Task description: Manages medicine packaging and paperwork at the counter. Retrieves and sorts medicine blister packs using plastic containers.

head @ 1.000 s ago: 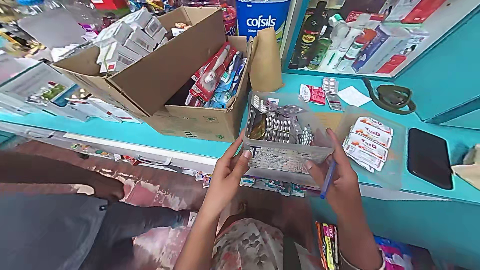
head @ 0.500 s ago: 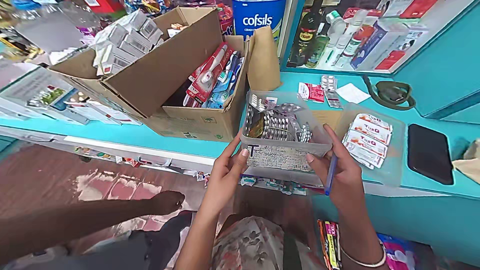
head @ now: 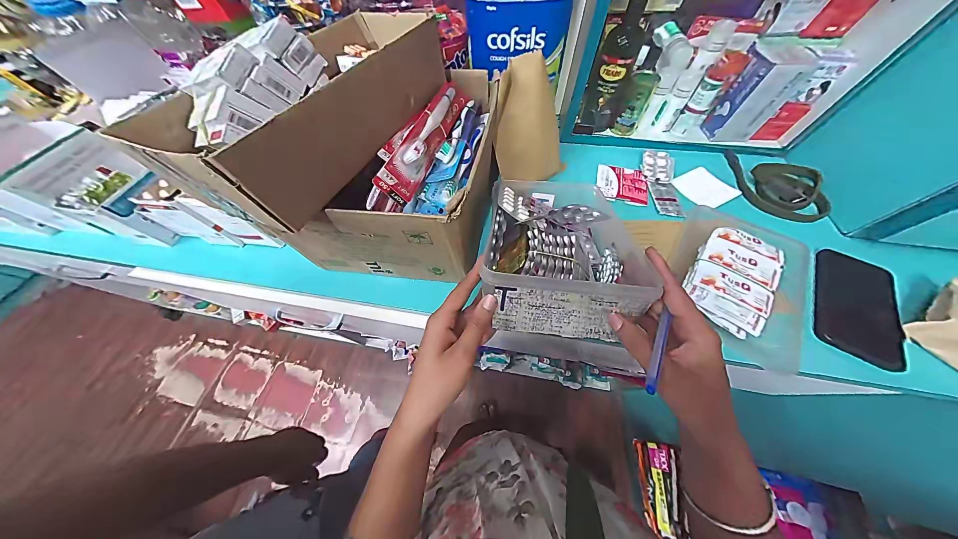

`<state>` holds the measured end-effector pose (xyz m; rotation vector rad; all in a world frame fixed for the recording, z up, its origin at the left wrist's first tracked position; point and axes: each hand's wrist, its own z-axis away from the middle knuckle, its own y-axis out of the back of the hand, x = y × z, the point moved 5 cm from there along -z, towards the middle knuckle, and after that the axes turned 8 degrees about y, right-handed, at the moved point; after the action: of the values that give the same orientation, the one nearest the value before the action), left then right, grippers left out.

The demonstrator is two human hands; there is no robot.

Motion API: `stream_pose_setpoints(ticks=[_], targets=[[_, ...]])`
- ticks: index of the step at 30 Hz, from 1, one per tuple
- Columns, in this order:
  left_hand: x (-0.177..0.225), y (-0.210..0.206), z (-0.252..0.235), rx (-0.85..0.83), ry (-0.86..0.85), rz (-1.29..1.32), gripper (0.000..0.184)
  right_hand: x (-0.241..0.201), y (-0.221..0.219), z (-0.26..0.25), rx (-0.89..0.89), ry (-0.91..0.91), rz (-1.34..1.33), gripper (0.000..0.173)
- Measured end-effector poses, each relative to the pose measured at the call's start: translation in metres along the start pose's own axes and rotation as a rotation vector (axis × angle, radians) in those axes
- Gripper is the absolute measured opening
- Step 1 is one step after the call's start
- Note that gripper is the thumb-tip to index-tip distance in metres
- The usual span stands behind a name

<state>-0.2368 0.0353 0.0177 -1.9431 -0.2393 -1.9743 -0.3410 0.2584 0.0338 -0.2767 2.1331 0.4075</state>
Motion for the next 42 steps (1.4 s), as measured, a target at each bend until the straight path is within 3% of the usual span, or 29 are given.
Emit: stream_pose_setpoints(ticks=[10,17,42], targets=[[-0.001,0.001,-0.001,0.005,-0.009,-0.015,0.048,0.008,0.003,0.001,-0.073,-0.042,-0.069,0.097],[0.0,0.001,0.0,0.026,0.018,-0.028,0.049,0.014,0.003,0.006,-0.181,-0.017,0.033,0.111],[-0.001,0.002,-0.001,0.02,0.01,-0.016,0.048,0.017,0.003,0.009,-0.269,-0.008,0.035,0.113]])
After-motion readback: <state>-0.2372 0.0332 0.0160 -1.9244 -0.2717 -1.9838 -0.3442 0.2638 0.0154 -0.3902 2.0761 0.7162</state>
